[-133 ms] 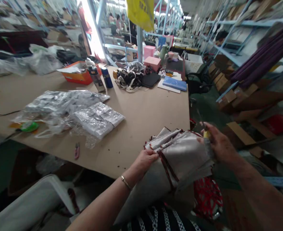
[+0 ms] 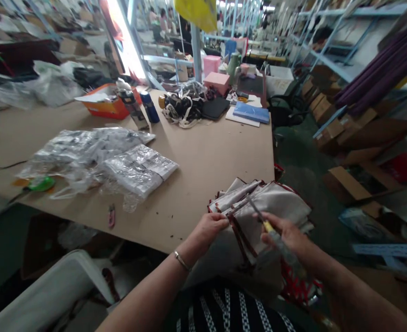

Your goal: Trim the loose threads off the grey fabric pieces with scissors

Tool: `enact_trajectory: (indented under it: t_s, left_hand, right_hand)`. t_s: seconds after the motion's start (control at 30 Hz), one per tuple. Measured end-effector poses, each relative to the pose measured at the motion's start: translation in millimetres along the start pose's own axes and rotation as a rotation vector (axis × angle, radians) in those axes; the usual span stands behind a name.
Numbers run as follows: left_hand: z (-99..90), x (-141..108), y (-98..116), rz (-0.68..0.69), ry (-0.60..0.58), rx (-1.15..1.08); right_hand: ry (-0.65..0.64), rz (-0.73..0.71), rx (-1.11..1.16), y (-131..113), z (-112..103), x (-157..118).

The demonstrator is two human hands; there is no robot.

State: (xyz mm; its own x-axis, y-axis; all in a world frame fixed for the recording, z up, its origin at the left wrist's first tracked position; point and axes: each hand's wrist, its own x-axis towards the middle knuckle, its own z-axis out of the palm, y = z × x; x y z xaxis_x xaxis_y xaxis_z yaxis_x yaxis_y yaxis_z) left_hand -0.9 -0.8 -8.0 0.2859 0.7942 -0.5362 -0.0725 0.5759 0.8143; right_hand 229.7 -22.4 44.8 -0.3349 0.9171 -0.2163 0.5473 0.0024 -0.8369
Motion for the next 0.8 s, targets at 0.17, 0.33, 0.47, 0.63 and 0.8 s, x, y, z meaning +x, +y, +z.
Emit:
enact_trajectory:
  t_s: [0.17,0.33,0.47,0.63,0.8]
  left_hand:
    - [1.1,1,-2,0.007,-0.025,-0.077]
    - [2.6,1,-2,-0.003,-0.026,-0.138]
    - [4.2,-2,-3,-0.008,-0.03,-0.139]
    - [7.4,-6,-1,-0.003,-0.031,-0.14]
    - [11.9,-10,4,0.005,-0.023,-0.176]
  right_hand:
    - [-0.311,0.23,0.407,43,55,-20]
    - [-0.352,0.253,0.459,44,59,-22]
    - [-0.352,0.235,0.445,27,56,-18]
    - [-0.345,0.21,0.441,26,59,-8]
    - [-0.225,0.059,0.302,26,67,0]
